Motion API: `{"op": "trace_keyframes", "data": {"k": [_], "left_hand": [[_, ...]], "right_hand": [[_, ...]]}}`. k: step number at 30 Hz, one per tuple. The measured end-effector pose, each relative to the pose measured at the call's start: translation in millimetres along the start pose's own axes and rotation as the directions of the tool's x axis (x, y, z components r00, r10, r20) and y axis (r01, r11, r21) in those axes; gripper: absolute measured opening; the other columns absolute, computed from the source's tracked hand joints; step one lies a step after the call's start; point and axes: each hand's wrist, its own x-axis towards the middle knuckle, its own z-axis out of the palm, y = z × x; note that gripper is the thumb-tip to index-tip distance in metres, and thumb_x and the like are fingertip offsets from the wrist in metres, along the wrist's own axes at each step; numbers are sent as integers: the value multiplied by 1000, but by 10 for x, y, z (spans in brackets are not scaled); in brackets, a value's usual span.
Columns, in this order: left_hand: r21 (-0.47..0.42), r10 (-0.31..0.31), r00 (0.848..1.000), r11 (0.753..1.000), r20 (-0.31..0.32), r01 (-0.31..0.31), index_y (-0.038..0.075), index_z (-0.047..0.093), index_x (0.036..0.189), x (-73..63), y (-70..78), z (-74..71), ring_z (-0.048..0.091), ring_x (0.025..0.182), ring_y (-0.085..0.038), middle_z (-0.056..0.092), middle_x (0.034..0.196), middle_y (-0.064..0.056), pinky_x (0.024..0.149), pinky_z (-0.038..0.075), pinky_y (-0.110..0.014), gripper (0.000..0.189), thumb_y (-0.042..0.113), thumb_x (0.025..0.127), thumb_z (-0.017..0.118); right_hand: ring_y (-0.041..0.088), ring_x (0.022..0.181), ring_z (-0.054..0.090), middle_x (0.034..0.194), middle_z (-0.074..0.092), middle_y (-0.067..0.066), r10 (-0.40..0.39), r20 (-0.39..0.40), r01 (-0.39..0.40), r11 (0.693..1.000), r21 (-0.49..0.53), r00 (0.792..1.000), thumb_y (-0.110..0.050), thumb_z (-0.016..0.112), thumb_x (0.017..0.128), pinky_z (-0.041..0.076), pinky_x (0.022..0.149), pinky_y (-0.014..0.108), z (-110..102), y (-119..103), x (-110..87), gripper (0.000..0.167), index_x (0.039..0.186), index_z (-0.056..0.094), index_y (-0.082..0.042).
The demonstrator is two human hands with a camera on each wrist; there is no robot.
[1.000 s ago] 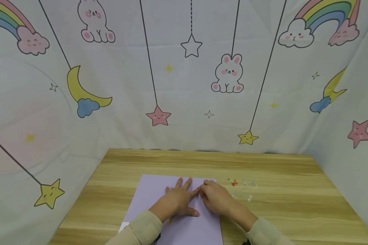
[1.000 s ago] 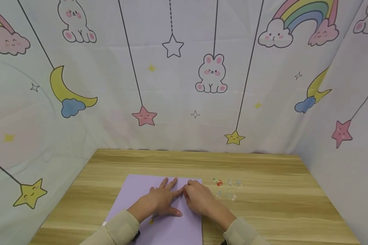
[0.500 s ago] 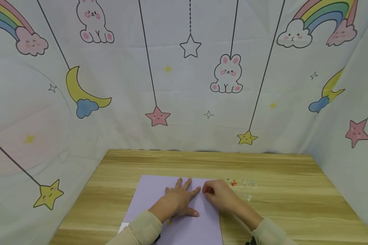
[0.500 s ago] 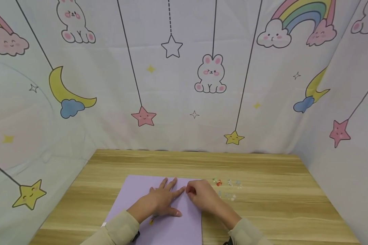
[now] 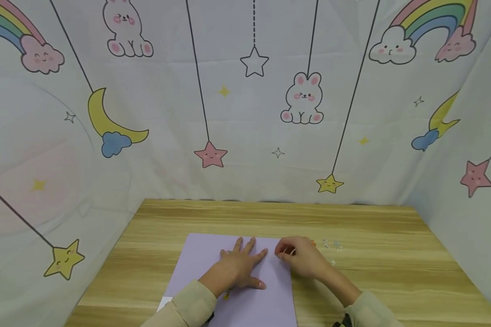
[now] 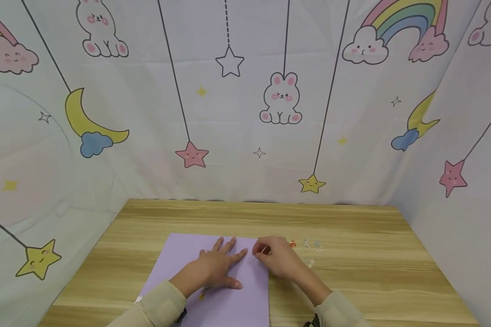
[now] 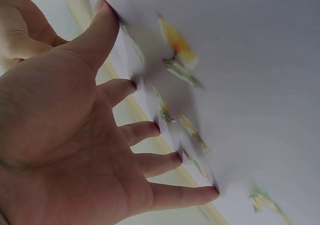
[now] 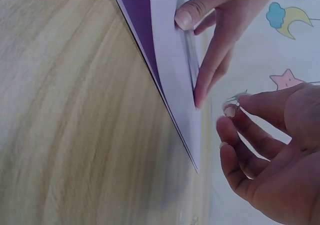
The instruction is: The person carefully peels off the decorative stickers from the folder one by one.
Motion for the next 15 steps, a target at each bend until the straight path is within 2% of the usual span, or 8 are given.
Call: {"op": "trace_keyframes", "data": {"k": [6, 15], "left_hand": [[-4, 4, 1000, 1000, -4, -4, 39, 40, 164, 10, -13, 12, 21, 159, -44, 25, 175, -7, 109, 37, -77, 94, 72, 83, 74], [0, 3, 1000, 1000, -5, -3, 39, 41, 164, 15, -13, 26, 21, 159, -44, 25, 175, -7, 108, 37, -77, 94, 72, 83, 75]], "right_hand": [[9, 81, 63, 87, 68, -10, -11, -32, 11, 1000, 13, 999, -3, 73, 98, 55, 73, 28, -117, 3, -54, 11, 94, 76, -14], [8, 80, 63, 86, 69, -9, 25, -46, -25, 1000, 6, 999, -6, 76, 97, 55, 72, 28, -301, 67, -122, 10, 94, 75, -15]]}}
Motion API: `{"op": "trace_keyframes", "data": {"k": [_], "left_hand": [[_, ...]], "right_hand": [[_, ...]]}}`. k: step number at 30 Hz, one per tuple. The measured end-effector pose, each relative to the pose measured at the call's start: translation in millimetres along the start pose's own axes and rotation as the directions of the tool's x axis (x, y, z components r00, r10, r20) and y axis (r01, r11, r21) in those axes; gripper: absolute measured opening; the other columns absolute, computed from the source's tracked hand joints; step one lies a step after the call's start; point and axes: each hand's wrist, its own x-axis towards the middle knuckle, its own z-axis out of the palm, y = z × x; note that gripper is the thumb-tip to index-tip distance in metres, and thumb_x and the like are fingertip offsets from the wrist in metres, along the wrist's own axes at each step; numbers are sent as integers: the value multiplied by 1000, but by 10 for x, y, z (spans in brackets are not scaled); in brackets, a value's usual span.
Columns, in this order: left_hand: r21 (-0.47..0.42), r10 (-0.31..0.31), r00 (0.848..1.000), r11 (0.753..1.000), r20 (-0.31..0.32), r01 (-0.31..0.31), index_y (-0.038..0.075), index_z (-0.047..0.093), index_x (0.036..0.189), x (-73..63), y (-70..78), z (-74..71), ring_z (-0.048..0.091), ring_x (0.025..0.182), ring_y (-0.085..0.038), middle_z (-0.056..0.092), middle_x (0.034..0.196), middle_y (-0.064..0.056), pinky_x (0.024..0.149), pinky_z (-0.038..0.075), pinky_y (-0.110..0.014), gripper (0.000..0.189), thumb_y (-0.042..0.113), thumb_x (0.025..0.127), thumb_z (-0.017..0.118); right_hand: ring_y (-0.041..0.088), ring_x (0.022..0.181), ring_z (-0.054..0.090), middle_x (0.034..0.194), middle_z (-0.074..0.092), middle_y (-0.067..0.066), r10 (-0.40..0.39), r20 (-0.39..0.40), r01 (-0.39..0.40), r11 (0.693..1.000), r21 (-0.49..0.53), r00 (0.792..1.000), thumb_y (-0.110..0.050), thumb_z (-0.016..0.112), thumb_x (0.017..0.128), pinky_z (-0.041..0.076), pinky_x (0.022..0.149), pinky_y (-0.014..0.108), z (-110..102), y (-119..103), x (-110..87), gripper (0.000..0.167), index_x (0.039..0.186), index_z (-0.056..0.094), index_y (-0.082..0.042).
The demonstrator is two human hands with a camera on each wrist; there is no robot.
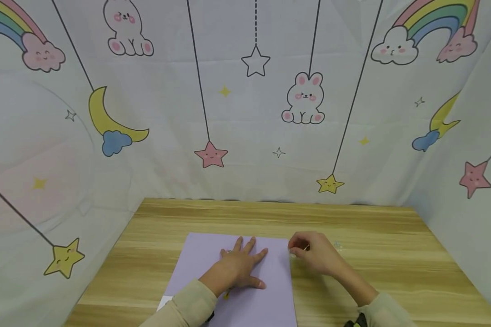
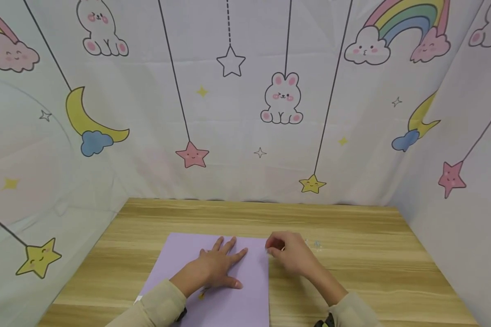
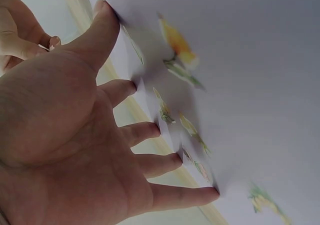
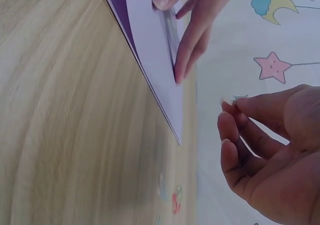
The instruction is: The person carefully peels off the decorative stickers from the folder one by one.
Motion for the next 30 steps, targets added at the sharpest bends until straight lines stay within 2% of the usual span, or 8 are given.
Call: {"op": "trace_keyframes", "data": {"k": [10, 19, 24, 30], "left_hand": [[18, 14, 1000, 1000, 0, -14, 38, 41, 164, -11, 5, -20, 21, 159, -46, 25, 175, -9, 106, 38, -79, 95, 71, 82, 75], [17, 17, 1000, 1000, 2, -17, 38, 40, 164, 1, 0, -7, 21, 159, -46, 25, 175, -8, 106, 38, -79, 95, 71, 83, 75], [18, 18, 1000, 1000, 3, -19, 37, 39, 165, 1, 5, -20, 21, 159, -46, 24, 175, -9, 106, 38, -79, 96, 72, 82, 74], [14, 16, 1000, 1000, 8, -16, 37, 40, 165, -12, 10, -37, 21, 158, -46, 25, 175, -9, 106, 37, -79, 95, 70, 83, 75]], "right_hand": [[9, 80, 63, 88, 69, -6, 41, 14, -41, 999, -30, 999, -8, 75, 99, 55, 71, 28, -193, 170, -133, 11, 93, 72, -17], [10, 80, 59, 87, 67, -4, 44, 14, -43, 998, -35, 999, -2, 74, 97, 51, 70, 27, -288, 279, -233, 10, 93, 72, -10], [7, 75, 55, 81, 63, -5, 69, 95, -66, 997, -34, 993, 1, 74, 94, 48, 67, 25, -310, 336, -286, 15, 88, 70, -11], [9, 72, 56, 81, 62, -5, 88, 189, -85, 996, -20, 978, -3, 78, 92, 48, 64, 26, -329, 390, -336, 14, 87, 69, -12]]}}
